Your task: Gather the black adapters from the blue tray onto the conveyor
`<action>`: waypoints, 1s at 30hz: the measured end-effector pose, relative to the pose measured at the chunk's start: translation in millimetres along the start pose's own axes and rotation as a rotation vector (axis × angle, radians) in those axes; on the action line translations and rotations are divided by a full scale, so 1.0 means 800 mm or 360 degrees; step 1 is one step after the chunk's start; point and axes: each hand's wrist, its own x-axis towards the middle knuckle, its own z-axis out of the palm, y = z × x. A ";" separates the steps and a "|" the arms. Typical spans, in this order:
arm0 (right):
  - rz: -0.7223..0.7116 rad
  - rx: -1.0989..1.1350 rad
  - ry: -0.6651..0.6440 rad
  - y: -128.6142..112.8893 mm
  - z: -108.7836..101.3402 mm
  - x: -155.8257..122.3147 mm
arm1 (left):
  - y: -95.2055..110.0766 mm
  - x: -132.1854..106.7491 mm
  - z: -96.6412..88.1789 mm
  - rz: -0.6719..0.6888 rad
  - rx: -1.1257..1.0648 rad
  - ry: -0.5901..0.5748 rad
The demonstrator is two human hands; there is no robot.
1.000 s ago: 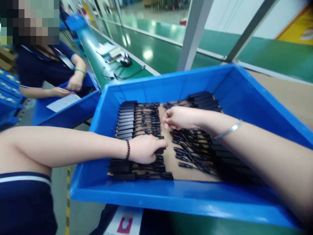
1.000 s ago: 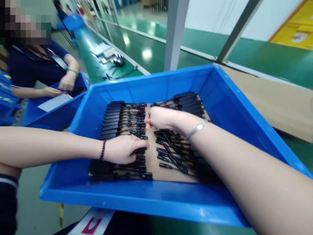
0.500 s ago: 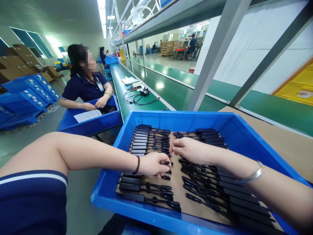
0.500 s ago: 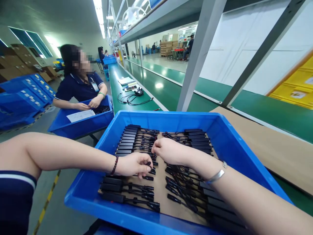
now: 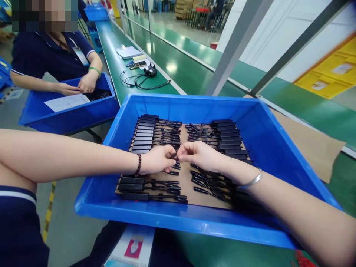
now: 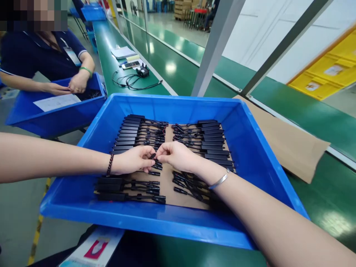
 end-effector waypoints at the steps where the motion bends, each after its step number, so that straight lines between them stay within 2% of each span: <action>1: 0.0014 -0.0004 -0.0017 -0.002 0.001 0.000 | 0.001 0.000 0.001 -0.0004 0.0019 0.0026; 7: 0.0105 -0.0100 -0.0018 -0.005 0.002 -0.003 | -0.005 0.005 0.003 -0.0007 0.0127 0.0080; 19: 0.0086 -0.0405 0.0072 -0.005 0.005 -0.002 | -0.006 0.006 0.001 -0.0034 0.0181 0.0087; 30: 0.0182 -0.0415 0.0002 -0.008 0.009 0.001 | -0.003 0.004 -0.001 -0.0086 0.0096 0.0043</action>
